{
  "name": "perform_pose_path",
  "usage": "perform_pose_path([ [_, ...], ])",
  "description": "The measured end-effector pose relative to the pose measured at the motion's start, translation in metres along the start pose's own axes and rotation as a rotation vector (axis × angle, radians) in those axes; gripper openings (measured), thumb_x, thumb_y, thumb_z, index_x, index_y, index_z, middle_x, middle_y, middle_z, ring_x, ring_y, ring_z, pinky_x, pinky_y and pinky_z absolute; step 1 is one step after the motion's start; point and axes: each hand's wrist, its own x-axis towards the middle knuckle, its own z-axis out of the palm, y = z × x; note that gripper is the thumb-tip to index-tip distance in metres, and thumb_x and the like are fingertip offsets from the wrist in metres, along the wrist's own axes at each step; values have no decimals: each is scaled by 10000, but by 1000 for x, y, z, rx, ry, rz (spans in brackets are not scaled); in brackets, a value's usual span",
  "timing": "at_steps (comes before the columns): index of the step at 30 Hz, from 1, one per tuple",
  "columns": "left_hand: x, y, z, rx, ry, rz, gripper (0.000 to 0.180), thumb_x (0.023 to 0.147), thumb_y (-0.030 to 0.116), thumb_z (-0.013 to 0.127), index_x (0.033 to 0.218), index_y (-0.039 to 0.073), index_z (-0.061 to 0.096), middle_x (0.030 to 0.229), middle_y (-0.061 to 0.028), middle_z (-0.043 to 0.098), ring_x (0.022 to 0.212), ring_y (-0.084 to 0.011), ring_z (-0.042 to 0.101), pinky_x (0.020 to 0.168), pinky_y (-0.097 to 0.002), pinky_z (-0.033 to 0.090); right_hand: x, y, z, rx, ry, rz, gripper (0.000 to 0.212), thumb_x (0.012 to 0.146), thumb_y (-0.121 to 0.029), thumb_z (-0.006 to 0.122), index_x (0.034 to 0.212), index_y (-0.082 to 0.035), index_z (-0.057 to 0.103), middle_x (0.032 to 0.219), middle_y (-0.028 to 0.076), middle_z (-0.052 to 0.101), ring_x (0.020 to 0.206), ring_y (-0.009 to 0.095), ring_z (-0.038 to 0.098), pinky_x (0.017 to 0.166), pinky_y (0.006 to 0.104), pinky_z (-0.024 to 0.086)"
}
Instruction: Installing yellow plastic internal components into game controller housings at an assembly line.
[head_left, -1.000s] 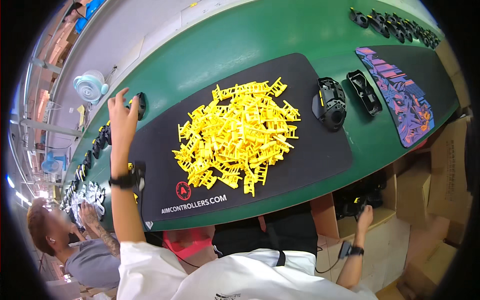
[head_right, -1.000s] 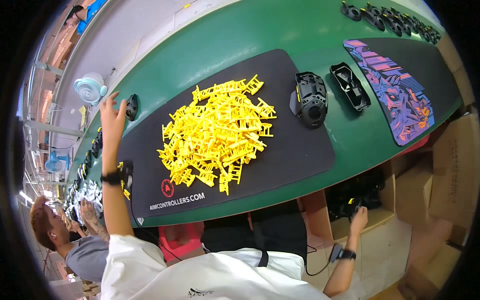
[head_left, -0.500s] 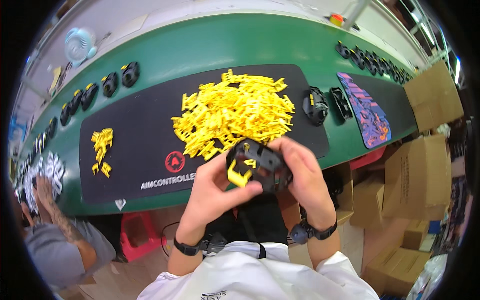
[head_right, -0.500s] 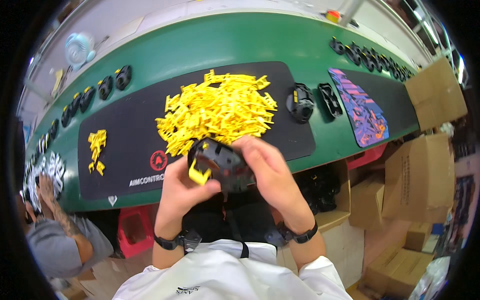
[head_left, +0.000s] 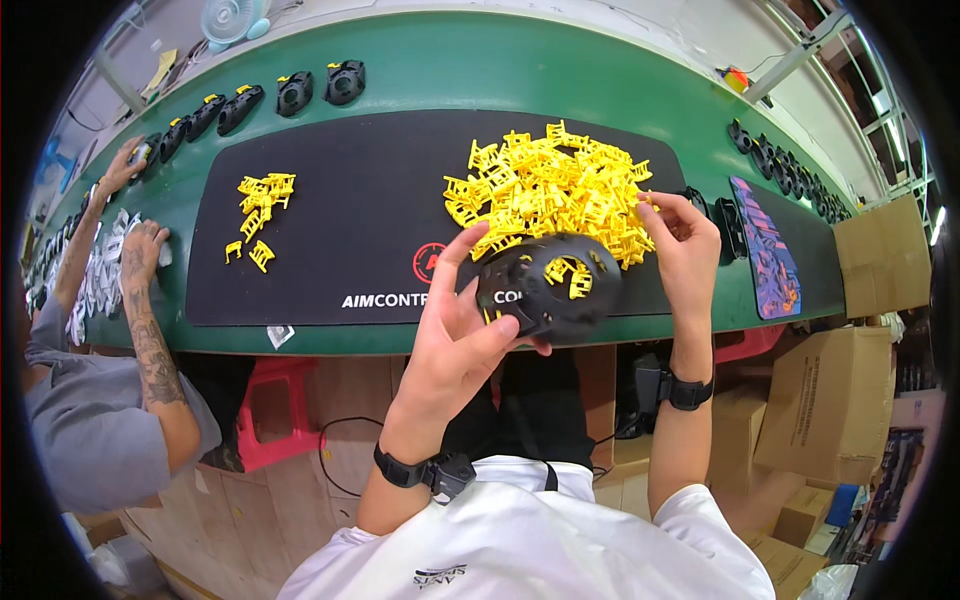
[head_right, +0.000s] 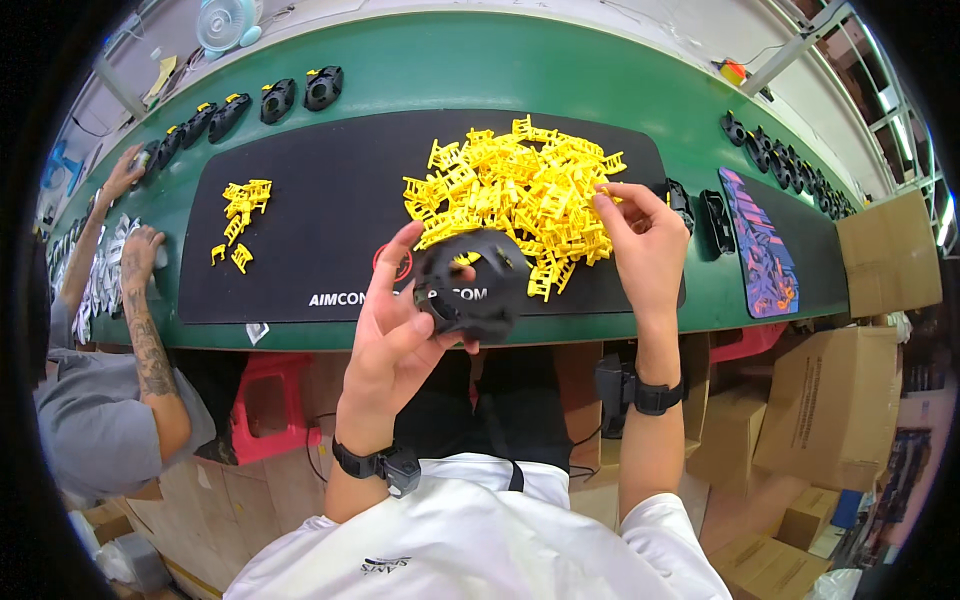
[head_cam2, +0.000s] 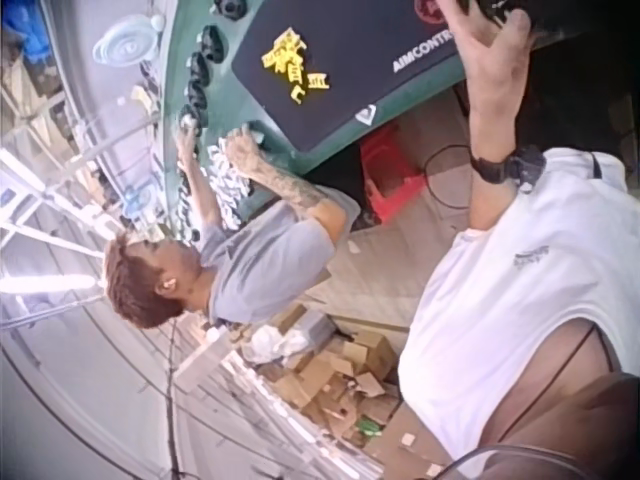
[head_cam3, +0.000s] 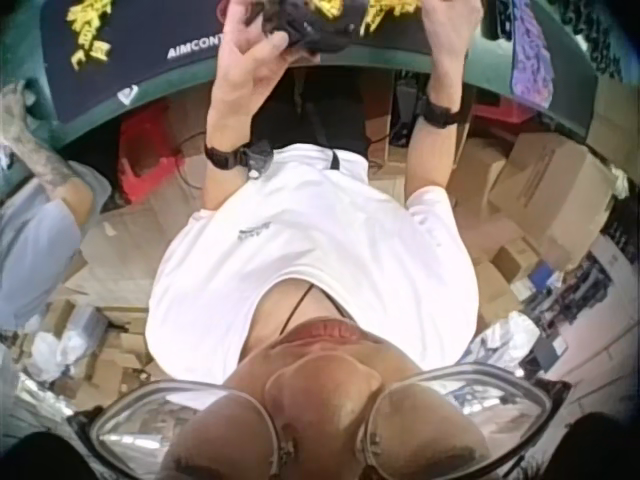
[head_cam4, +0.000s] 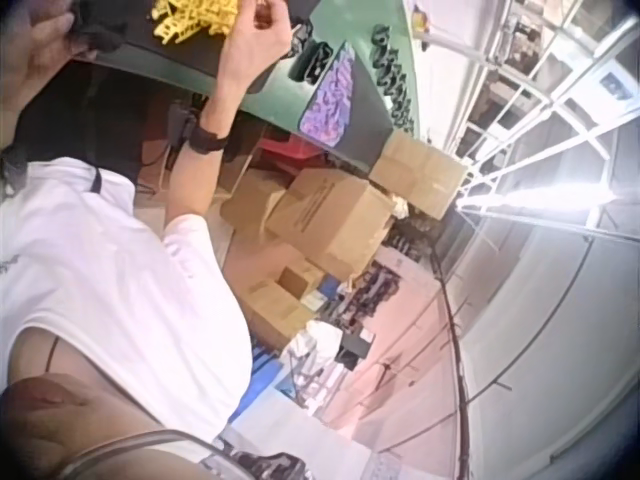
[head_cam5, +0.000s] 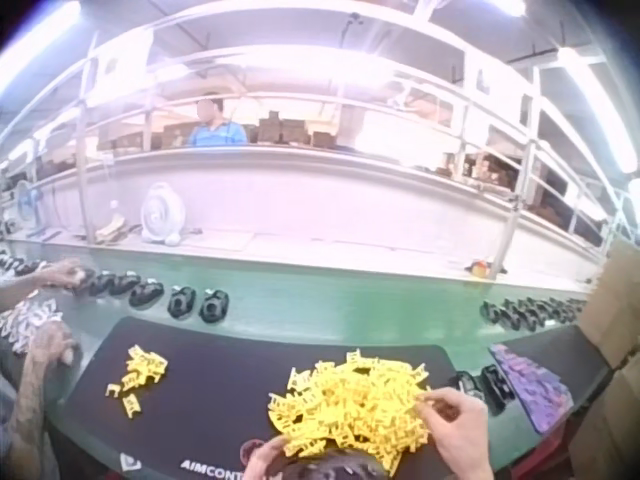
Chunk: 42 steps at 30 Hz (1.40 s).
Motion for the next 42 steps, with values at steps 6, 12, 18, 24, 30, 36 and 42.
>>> perform_pose_path([
  [6, -6, -6, -16, -296, -97, -116, 946, 776, 11, 727, 1557, 165, 217, 1370, -126, 488, 1137, -270, 606, 788, -388, 528, -40, -37, -20, 761, -146, 51, 171, 953, -3, 634, 1114, -3, 691, 1006, 31, 680, 797, 63, 602, 691, 213, 476],
  [12, -3, -21, -17, -140, -206, -94, 717, 923, 502, 668, 1475, 101, 446, 1435, -108, 492, 1020, -269, 550, 657, -241, 448, -84, -75, -20, 799, -283, 72, 432, 895, 39, 681, 1308, -5, 560, 963, 43, 675, 866, 94, 664, 707, 239, 567],
  [18, 1, -39, 15, -250, 147, -143, 704, 1033, 655, 251, 1360, 84, 500, 1157, -82, 633, 1031, -192, 580, 875, -395, 470, -96, -78, 5, 684, -342, 136, 132, 918, 23, 661, 1048, 47, 666, 1002, 77, 679, 936, 135, 678, 746, 271, 591],
  [24, -4, -41, 18, 55, 88, -104, 567, 1081, 541, 242, 1453, 129, 359, 1279, -109, 568, 1087, -202, 610, 883, -390, 547, -94, -75, 5, 585, -254, 162, 121, 903, 27, 668, 1023, 26, 683, 1020, 68, 649, 910, 113, 656, 710, 244, 569],
  [30, -6, -28, 18, 190, 103, -220, 606, 1066, 537, 214, 1438, 82, 366, 1087, -149, 637, 608, -278, 678, 454, -302, 514, -79, -81, -25, 219, -266, -336, 178, 778, 43, 732, 934, -42, 720, 907, 49, 667, 819, 152, 642, 654, 259, 477],
  [36, -9, -21, 14, 116, -95, -419, 680, 1041, 569, 281, 1408, 12, 416, 958, -146, 653, 583, -229, 658, 464, -271, 486, -71, -88, -31, 58, -511, -342, 163, 771, 9, 763, 916, -53, 721, 816, 73, 653, 760, 218, 655, 661, 325, 527],
  [42, -7, -21, 18, 243, -66, -442, 557, 1063, 515, 266, 1313, 44, 426, 957, -143, 657, 536, -217, 647, 431, -282, 507, -74, -82, -30, -77, -399, -536, 216, 748, 6, 771, 941, -82, 735, 841, 62, 640, 777, 229, 654, 664, 330, 537],
])
